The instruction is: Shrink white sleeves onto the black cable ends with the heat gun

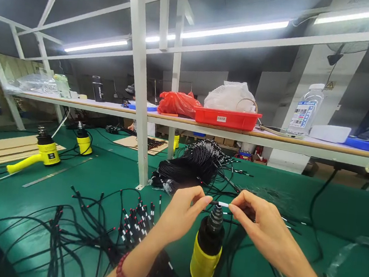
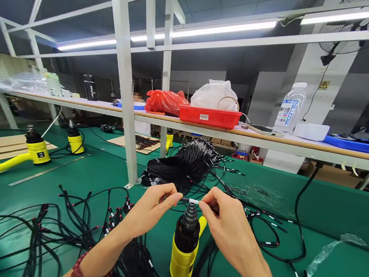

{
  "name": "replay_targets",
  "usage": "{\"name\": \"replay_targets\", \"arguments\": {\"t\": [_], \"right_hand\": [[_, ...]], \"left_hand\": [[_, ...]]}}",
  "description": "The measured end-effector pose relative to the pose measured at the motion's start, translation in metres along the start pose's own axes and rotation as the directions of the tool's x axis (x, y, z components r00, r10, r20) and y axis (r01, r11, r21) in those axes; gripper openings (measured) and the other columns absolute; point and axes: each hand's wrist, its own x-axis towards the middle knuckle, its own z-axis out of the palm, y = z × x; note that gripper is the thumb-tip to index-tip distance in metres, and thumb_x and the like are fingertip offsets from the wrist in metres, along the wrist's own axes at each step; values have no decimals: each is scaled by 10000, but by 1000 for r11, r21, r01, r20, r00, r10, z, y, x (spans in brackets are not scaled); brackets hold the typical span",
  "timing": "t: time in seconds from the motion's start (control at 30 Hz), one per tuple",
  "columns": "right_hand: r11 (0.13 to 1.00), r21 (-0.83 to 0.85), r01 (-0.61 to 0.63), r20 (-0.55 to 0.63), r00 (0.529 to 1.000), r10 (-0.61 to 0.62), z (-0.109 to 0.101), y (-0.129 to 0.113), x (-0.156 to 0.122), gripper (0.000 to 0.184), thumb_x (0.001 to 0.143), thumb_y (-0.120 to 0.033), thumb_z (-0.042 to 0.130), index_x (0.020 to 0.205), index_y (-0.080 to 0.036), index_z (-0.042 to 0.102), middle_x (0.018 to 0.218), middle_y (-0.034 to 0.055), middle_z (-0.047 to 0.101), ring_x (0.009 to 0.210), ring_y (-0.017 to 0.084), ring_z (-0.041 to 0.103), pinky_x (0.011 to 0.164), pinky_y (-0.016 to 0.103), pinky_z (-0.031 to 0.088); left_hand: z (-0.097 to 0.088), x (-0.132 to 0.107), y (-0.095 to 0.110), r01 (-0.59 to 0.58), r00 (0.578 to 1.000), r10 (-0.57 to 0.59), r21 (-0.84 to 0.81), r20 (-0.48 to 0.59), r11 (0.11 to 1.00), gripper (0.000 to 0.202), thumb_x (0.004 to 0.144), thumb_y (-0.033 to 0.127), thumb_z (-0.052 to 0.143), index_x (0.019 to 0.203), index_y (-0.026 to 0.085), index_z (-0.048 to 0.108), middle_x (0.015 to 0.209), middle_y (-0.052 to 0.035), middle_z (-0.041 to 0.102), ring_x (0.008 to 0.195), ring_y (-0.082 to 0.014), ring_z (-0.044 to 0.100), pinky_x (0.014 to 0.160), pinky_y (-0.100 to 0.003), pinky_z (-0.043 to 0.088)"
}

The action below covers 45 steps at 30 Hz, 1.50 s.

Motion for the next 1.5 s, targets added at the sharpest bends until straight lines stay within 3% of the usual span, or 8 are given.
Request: {"name": "replay_targets", "arguments": {"t": [0.6,1.5], "right_hand": [[999,-17,-38,3,999,38,6,10,10,214,883,-353,505,731,-210,555,678,-14,625,615,139,535,554,254,378],[1000,-16,-21,-18,1000,20,8,9,12,198,871,-316,518,707,-208,535,657,-19,616,601,136,531,547,251,379]], "left_hand": [[4,10,-11,19,999,-20,-36,-26,999,267,887,348,528,695,164,541,668,43,507,654,-113,425,599,-237,311],[3,11,-10,19,999,-20,-31,-43,999,167,848,295,579,755,160,610,724,16,588,701,-131,501,641,-244,371]]}}
